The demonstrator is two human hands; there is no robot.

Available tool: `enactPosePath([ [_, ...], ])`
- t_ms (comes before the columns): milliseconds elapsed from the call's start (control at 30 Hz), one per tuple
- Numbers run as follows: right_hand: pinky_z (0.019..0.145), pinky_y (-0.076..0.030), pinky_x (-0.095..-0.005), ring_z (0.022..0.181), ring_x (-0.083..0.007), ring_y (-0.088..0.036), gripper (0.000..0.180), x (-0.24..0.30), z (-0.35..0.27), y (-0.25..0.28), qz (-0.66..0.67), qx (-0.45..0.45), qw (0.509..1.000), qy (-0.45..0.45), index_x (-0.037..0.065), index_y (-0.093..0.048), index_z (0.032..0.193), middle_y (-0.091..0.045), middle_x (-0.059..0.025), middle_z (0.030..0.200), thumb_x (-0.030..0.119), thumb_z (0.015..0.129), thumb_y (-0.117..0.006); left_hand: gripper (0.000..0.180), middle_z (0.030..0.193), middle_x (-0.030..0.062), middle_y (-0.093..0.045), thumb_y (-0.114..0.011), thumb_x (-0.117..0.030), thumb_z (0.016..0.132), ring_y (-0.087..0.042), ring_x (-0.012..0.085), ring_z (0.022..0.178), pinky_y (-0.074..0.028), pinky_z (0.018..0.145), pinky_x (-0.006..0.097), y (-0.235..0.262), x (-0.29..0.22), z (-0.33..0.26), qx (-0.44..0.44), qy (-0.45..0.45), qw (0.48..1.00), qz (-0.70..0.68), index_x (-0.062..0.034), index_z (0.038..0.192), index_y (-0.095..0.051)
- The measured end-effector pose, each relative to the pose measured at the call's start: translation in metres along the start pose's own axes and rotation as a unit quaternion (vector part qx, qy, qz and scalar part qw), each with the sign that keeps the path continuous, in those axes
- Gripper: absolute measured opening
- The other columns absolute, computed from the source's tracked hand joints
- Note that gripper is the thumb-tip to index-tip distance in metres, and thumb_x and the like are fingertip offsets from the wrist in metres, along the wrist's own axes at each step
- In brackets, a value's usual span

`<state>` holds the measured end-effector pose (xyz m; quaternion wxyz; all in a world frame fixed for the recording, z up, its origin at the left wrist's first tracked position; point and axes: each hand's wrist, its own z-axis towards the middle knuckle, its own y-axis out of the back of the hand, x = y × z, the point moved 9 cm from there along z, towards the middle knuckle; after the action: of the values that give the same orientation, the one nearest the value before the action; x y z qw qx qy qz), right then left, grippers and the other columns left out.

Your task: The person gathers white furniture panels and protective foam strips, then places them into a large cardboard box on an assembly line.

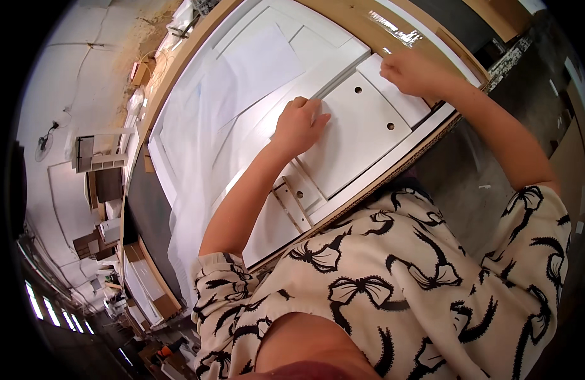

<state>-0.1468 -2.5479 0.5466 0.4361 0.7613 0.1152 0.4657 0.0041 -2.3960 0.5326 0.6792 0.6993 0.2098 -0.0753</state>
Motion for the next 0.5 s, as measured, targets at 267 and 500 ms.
enactPosePath([
  [267,0.09,-0.042,-0.0394,0.112,-0.0324,-0.045,0.039,0.028,-0.002,-0.051,-0.36,0.057,0.918,0.154,-0.002,-0.047,0.116,-0.05,-0.0182,0.118,0.015,0.083,-0.057,0.038,0.103,0.0166,-0.059,-0.063,-0.028,0.083,-0.057,0.0247,0.076,-0.047,0.068,0.033,0.082,0.062,-0.101,-0.147,0.151,0.961,-0.181,-0.0014,0.11,-0.059],
  [500,0.093,-0.041,-0.0396,0.116,-0.0332,-0.043,0.041,0.048,-0.008,-0.052,-0.432,0.095,0.887,0.131,-0.003,-0.049,0.117,-0.044,-0.0195,0.127,0.012,0.08,-0.06,0.041,0.113,0.0135,-0.057,-0.07,-0.029,0.078,-0.055,0.0228,0.099,-0.046,0.07,0.029,0.108,0.134,-0.341,-0.272,0.391,0.872,-0.115,-0.0053,0.11,-0.061],
])
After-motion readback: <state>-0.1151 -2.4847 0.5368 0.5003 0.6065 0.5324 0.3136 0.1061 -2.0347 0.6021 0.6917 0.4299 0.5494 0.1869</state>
